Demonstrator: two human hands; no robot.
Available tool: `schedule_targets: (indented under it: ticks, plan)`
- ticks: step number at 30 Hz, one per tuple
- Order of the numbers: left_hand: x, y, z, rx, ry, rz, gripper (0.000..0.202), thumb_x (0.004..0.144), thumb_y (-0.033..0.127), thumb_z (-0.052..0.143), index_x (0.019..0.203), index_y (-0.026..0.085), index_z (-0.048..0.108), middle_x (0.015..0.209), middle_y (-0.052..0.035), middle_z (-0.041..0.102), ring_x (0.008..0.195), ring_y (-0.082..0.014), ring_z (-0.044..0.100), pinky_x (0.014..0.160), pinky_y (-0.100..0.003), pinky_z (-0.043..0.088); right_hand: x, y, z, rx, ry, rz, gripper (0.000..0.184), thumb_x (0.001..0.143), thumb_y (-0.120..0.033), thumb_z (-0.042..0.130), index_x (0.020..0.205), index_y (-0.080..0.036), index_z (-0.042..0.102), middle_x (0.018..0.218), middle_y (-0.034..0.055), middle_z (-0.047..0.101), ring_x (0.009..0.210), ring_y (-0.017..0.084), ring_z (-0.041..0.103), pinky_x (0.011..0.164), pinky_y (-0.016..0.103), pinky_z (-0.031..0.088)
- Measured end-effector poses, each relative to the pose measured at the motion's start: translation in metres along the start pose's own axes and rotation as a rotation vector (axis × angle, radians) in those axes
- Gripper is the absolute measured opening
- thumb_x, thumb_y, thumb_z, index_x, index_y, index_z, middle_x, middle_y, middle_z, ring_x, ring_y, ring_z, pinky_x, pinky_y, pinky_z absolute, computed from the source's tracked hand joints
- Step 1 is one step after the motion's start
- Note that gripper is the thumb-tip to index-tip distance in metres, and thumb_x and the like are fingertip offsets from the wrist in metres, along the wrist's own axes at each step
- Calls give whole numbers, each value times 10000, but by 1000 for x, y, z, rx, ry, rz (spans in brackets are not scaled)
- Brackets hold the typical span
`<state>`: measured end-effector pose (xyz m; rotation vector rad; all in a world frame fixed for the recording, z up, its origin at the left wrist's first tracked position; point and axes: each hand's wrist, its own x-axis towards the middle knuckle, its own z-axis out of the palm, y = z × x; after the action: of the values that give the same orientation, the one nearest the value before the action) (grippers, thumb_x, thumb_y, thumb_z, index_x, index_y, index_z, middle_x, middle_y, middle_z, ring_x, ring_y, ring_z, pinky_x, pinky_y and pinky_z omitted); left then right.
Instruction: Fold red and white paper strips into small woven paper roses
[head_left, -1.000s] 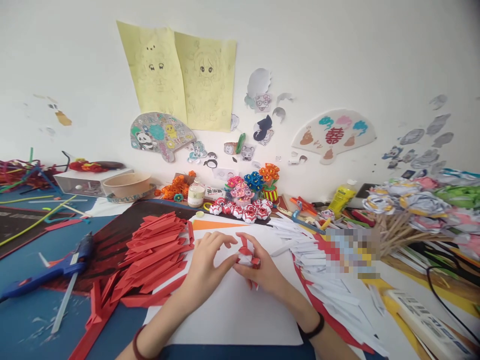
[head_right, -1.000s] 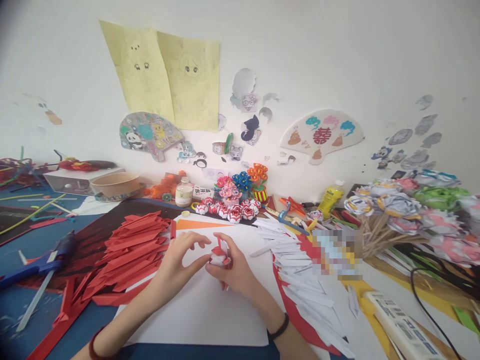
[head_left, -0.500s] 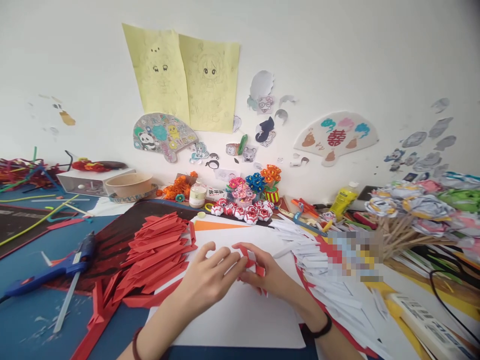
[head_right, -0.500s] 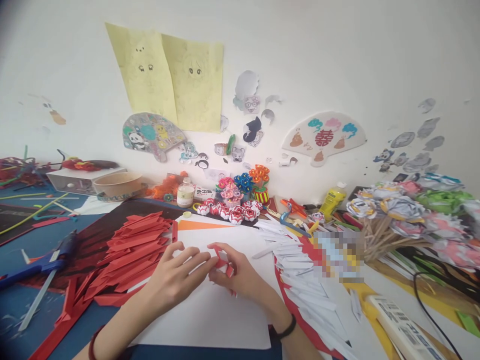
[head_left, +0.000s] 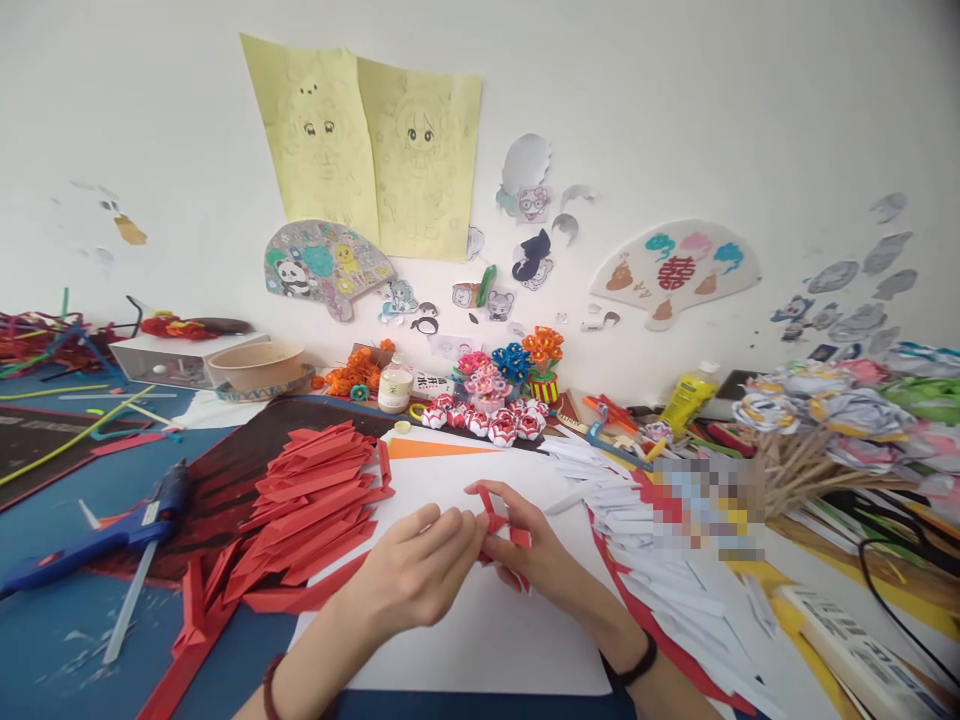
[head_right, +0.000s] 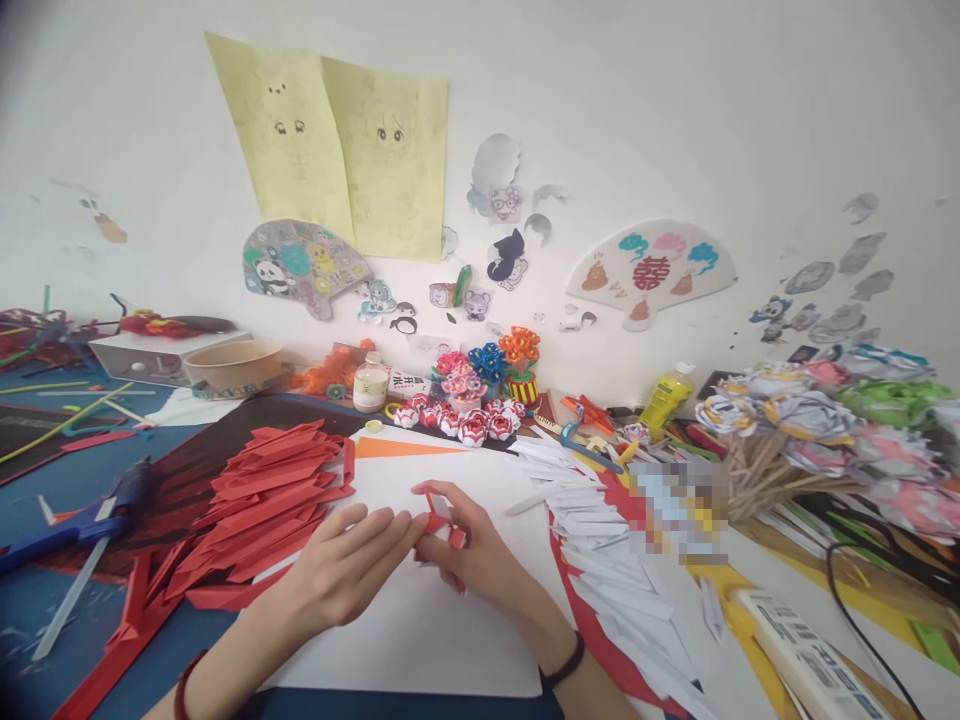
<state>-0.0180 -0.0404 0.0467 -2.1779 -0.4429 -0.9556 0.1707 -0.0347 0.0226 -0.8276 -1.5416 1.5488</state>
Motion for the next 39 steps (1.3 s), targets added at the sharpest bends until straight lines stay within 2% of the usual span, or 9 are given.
schedule_targets:
  ticks: [7, 15, 19, 22, 24, 26, 29, 32, 39]
  plan:
    - [3, -3, -5, -37, 7, 40, 306, 956, 44, 345, 963, 20, 650, 815, -101, 680, 815, -169, 579, 709, -299, 401, -1, -3, -1, 62, -12, -4, 527, 811, -415, 692, 1254, -270, 445, 716, -38, 541, 569, 97, 523, 367, 144, 327]
    - [-2, 0, -5, -36, 10, 33, 326, 949, 53, 346, 975, 30, 670, 844, -106, 696, 840, -170, 579, 735, -298, 406, -2, -6, -6, 0, -114, -38, 589, 809, -458, 684, 1299, -271, 417, 732, -46, 530, 493, 63, 471, 409, 169, 371]
    - [-8, 0, -2, 22, 14, -5, 321, 943, 62, 367, 1014, 65, 680, 912, -92, 709, 861, -163, 578, 797, -307, 397, -1, -6, -16, -131, -131, -92, 797, 741, -623, 668, 1389, -290, 344, 1005, 54, 592, 764, 155, 607, 568, 238, 486]
    - [-11, -2, -1, 36, -21, -12, 313, 939, 50, 381, 1037, 95, 674, 931, -76, 706, 868, -143, 582, 826, -295, 381, -1, -10, -26, -259, 69, -247, 778, 716, -707, 620, 1336, -270, 449, 1191, 101, 550, 986, 215, 573, 774, 314, 496]
    - [-12, -3, 0, 28, -38, -14, 292, 944, 63, 397, 1051, 103, 665, 920, -69, 704, 856, -133, 586, 824, -287, 372, -2, -15, -31, -279, 169, -296, 633, 797, -694, 537, 1230, -232, 551, 1116, 98, 591, 964, 212, 575, 807, 322, 474]
    - [-12, -4, 0, 15, -40, -20, 282, 949, 68, 402, 1058, 111, 659, 910, -61, 704, 853, -124, 588, 821, -283, 368, -3, -19, -32, -291, 203, -246, 502, 886, -625, 462, 1109, -204, 623, 970, 79, 631, 856, 186, 587, 770, 311, 469]
    - [-12, -3, 0, 0, -35, -19, 294, 959, 71, 382, 1054, 114, 657, 907, -49, 708, 869, -120, 585, 823, -285, 368, -4, -21, -27, -335, 143, -159, 370, 829, -538, 627, 914, -180, 670, 828, 40, 635, 751, 161, 568, 713, 286, 463]
    - [-12, -2, 0, 0, -24, -22, 305, 967, 77, 365, 1043, 113, 659, 899, -38, 712, 867, -115, 576, 826, -289, 371, -4, -18, -22, -334, 104, -128, 319, 765, -482, 718, 792, -170, 660, 741, 13, 619, 701, 147, 555, 684, 274, 464]
    - [-9, 1, 2, -7, -40, -19, 310, 932, 33, 383, 1019, 120, 667, 890, -43, 713, 852, -121, 584, 827, -286, 390, -5, -16, -17, -326, 259, -170, 282, 771, -421, 712, 657, -171, 649, 646, 16, 628, 628, 150, 562, 631, 277, 471]
